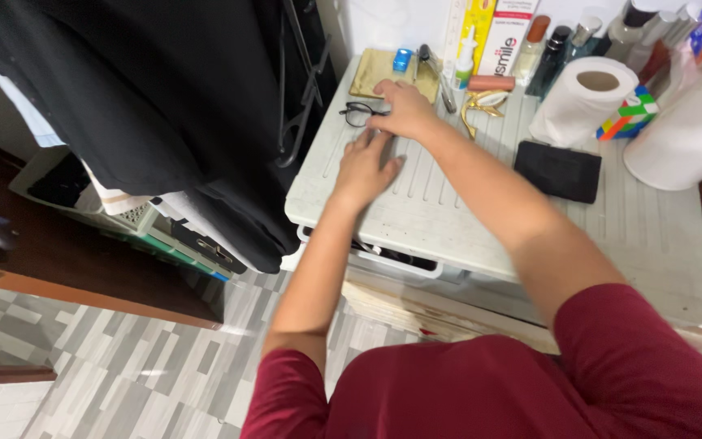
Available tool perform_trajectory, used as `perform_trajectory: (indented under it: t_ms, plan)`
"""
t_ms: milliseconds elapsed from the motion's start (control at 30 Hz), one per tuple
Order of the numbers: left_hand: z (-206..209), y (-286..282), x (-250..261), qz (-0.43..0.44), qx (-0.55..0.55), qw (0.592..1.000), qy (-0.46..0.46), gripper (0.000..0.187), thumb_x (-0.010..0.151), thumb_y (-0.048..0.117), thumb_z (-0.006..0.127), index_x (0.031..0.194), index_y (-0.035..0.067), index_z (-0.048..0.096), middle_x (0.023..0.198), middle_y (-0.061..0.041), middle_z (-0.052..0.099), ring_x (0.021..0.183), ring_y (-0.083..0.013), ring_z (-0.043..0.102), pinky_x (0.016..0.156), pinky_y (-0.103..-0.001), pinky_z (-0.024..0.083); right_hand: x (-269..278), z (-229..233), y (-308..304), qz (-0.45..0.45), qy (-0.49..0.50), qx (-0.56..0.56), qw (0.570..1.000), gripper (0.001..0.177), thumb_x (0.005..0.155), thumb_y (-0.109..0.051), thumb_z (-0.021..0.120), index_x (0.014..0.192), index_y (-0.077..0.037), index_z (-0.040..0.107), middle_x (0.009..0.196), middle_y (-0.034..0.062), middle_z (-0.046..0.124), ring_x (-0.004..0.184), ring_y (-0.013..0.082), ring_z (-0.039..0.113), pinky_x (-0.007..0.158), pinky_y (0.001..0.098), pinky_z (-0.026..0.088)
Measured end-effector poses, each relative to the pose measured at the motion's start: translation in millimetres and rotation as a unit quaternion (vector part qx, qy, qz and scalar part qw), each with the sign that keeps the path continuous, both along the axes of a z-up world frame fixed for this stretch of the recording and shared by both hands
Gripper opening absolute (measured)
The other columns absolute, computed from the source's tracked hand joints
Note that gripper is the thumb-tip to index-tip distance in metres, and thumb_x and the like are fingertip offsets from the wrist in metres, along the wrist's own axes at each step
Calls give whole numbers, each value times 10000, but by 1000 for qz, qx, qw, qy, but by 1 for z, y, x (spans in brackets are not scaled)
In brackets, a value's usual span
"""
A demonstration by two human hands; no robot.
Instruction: The person sweeps the floor in a hallway and bedroom using a broom and a dustpan, then puts away a storage lid and organizes items in a dresser drawer.
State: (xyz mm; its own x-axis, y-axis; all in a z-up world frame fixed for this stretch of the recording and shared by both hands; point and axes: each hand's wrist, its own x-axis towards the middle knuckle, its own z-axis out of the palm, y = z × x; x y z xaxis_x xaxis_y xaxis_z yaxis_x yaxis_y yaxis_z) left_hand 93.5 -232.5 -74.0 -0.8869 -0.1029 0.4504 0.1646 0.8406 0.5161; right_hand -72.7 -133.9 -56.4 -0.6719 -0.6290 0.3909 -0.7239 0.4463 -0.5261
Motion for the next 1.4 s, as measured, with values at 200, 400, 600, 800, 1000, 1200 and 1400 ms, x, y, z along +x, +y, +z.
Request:
perform_trajectory:
  t_ms: [200,400,600,800,1000,1200,1400]
  plan:
    - [4,-5,-29,-16,-85,991,-101,619,855,351,732,1429,236,529,1554,-284,351,1349,-541,373,1086,-598,375,45,25,139,15,203,141,969,569,822,-425,798,1268,-103,657,1119,177,647,1073,399,609,881,525,500]
    - [-6,-5,-57,20,-127,984,-120,570,875,293,690,1416,204,529,1549,-277,374,1340,-540,386,1066,-607,390,92,36,278,-95,182,300,932,744,763,-421,777,1421,-133,584,1175,205,624,1115,417,586,920,517,478]
    - [-9,-10,-58,42,-133,986,-94,473,887,327,700,1340,235,600,1505,-197,467,1412,-474,384,1117,-584,383,114,20,272,13,173,216,961,730,762,-450,771,1411,-173,583,1229,210,606,1133,418,546,997,513,449]
    - [-7,-28,-50,110,-79,989,-63,580,903,386,692,1441,244,528,1578,-336,249,1429,-510,253,1111,-552,331,118,8,184,118,195,146,963,707,836,-487,768,1429,-148,588,1251,218,573,1163,423,518,1007,521,449]
    - [-20,-38,-65,101,-92,983,-124,582,947,436,598,1478,229,478,1624,-267,253,1513,-417,228,1208,-522,206,50,-3,116,68,174,142,972,696,837,-461,788,1447,-185,598,1284,217,567,1182,421,504,1017,516,445]
    - [-23,-37,-69,108,-99,982,-123,551,957,422,594,1455,216,485,1632,-266,237,1519,-408,212,1209,-523,186,18,-10,112,16,129,177,976,719,812,-422,799,1452,-179,581,1324,209,552,1262,429,476,1043,518,422]
    - [-2,-21,-39,119,-100,987,-52,582,915,368,666,1434,173,490,1575,-313,276,1446,-465,268,1128,-552,249,73,4,139,133,124,62,981,738,847,-362,783,1489,-98,531,1490,253,447,1354,448,425,1120,518,370]
